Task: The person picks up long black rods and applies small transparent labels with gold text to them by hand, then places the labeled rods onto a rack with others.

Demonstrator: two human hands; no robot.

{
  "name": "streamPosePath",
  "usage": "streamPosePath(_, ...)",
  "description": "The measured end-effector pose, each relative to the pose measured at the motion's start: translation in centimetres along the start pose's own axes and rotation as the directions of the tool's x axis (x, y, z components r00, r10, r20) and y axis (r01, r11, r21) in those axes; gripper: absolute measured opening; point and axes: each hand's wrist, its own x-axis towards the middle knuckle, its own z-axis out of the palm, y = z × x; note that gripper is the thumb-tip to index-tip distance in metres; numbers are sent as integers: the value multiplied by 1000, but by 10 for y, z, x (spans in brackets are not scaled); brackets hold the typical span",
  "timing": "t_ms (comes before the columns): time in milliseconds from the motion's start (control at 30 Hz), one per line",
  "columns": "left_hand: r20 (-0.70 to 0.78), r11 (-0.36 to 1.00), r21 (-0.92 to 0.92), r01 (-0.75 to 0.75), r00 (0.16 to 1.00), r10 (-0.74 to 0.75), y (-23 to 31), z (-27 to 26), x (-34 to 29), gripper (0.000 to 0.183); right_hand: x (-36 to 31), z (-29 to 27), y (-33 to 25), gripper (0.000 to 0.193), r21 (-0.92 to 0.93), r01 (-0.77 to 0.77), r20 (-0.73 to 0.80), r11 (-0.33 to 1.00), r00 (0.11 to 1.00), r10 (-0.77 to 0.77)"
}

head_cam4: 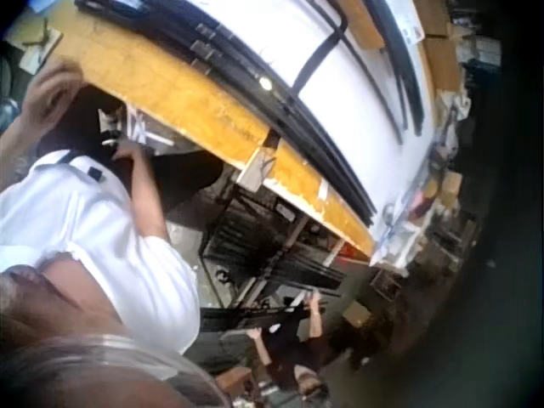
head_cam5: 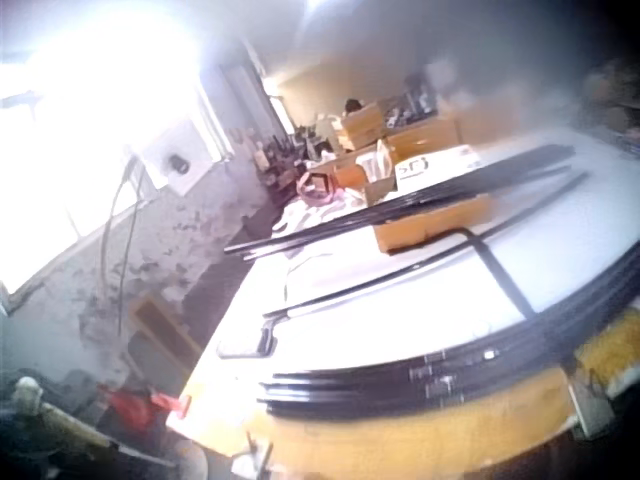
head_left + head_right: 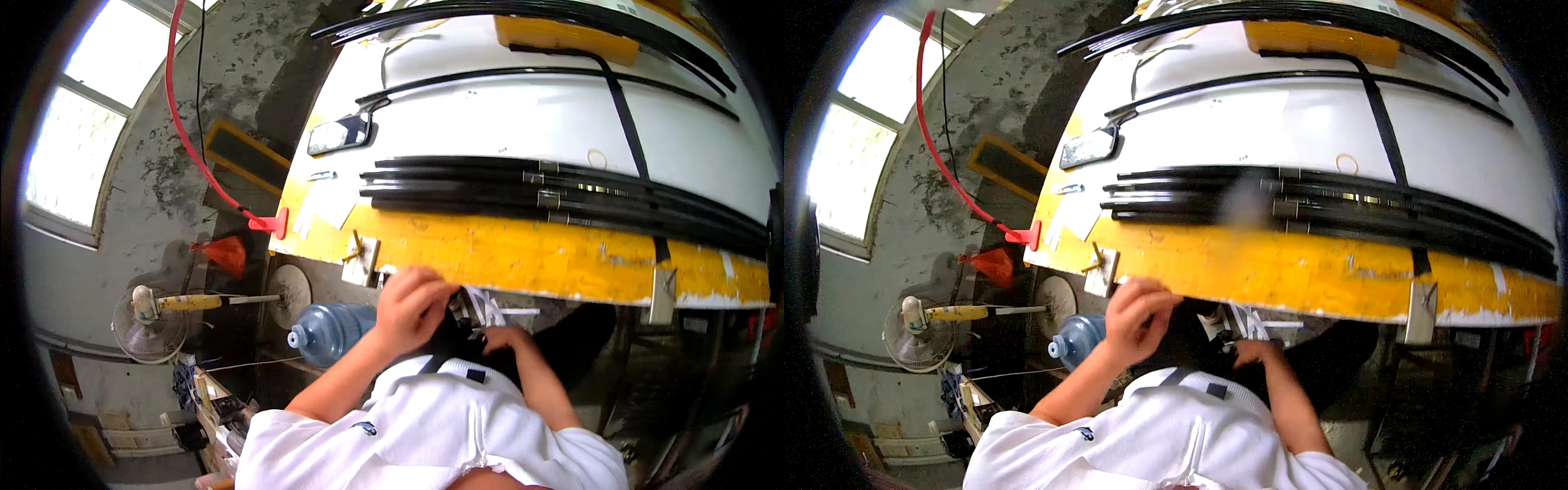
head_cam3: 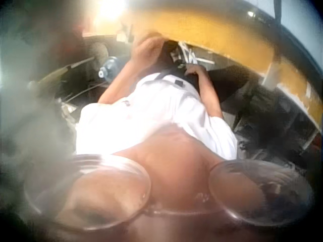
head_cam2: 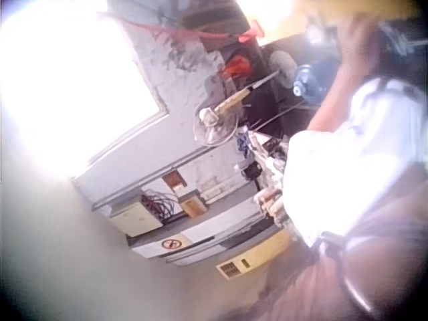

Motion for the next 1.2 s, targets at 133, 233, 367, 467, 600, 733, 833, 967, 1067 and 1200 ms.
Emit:
streamPosePath(133,36,996,85,29,999,-32,-5,-34,14,26,-51,-10,-45,57,-112,-175,-363,978,924,123)
streamPosePath(233,30,988,150,-33,999,29,-20,-54,32,24,-122,-2,-101,46,-82,-62,-505,995,863,12)
streamPosePath(367,159,982,189,-23,987,-8,-60,-47,70,30,-224,0,-185,38,-102,203,-567,974,792,-225)
streamPosePath(467,235,956,292,34,966,-106,-90,-29,93,44,-277,-11,-238,31,-81,330,-676,940,675,-295)
streamPosePath(600,297,920,391,20,944,-147,-123,-2,105,56,-321,-45,-275,21,-237,150,-849,960,449,-280)
streamPosePath(733,339,917,394,62,917,-208,-124,7,107,56,-333,-115,-267,14,-383,-19,-907,923,196,-373)
streamPosePath(833,292,916,401,28,943,-157,-126,11,101,54,-324,-172,-248,14,-327,-101,-938,939,151,-310)
streamPosePath(967,434,912,404,65,864,-254,-111,-1,119,52,-290,-242,-225,17,-430,-170,-897,887,190,-399)
streamPosePath(1067,421,957,284,62,889,-183,-120,6,127,50,-264,-274,-204,21,-429,-217,-896,877,222,-384)
streamPosePath(1200,494,962,271,-24,861,-117,-146,15,132,52,-249,-283,-195,29,-442,-340,-892,830,265,-367)
